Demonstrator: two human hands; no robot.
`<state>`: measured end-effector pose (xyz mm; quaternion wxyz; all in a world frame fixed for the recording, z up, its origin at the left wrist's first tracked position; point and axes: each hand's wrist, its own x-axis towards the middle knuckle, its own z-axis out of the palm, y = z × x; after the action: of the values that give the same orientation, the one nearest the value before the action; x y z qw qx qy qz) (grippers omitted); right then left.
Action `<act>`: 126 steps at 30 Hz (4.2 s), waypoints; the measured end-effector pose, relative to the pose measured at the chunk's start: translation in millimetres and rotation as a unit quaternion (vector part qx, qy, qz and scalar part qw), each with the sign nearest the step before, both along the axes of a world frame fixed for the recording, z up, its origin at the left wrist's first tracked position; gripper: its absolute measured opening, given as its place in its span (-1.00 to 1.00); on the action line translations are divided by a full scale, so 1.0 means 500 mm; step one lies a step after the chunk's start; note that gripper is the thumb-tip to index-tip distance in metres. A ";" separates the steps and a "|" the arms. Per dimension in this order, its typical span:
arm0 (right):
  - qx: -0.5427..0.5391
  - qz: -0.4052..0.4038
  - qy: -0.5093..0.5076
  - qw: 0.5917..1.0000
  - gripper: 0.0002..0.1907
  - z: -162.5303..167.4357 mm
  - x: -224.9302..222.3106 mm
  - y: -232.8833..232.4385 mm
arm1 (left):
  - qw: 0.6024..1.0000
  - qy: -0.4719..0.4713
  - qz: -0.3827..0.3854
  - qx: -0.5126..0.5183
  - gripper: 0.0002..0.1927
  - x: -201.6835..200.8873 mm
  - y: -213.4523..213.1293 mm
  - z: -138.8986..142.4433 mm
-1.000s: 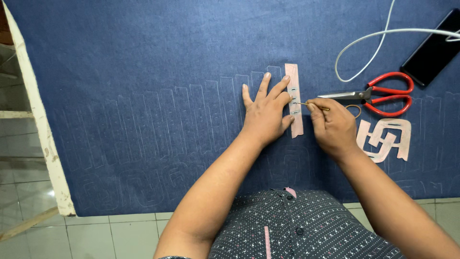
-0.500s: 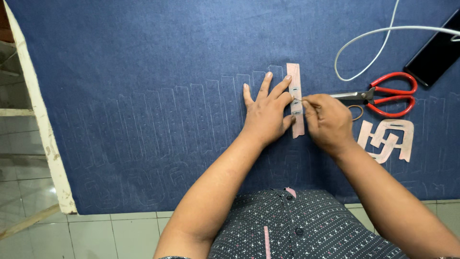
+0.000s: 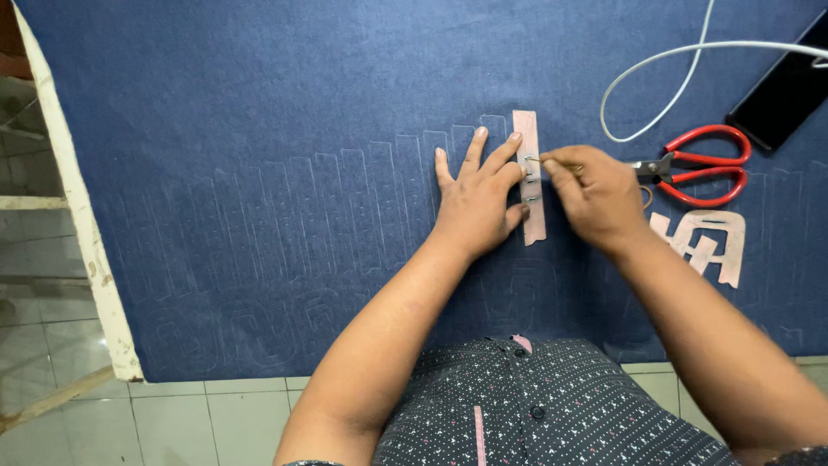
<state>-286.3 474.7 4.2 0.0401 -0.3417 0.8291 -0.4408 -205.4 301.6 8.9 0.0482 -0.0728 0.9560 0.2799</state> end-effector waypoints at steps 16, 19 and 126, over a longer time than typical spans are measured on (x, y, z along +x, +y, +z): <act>0.209 -0.183 0.141 0.950 -0.71 -0.054 -0.079 0.170 | 0.999 -0.003 -0.036 -0.014 -0.30 -0.024 0.043 -0.015; 0.189 -0.168 0.168 0.953 -0.69 -0.052 -0.069 0.169 | 0.999 -0.010 -0.037 -0.009 -0.31 -0.026 0.044 -0.016; 0.181 0.065 0.156 0.969 -0.92 0.031 -0.073 0.067 | 0.996 -0.060 -0.054 0.029 -0.49 -0.017 0.105 0.010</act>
<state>-322.6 508.4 19.7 -0.0001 -0.4467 0.8670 -0.2207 -213.9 354.3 13.7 0.1223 -0.0365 0.9454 0.2999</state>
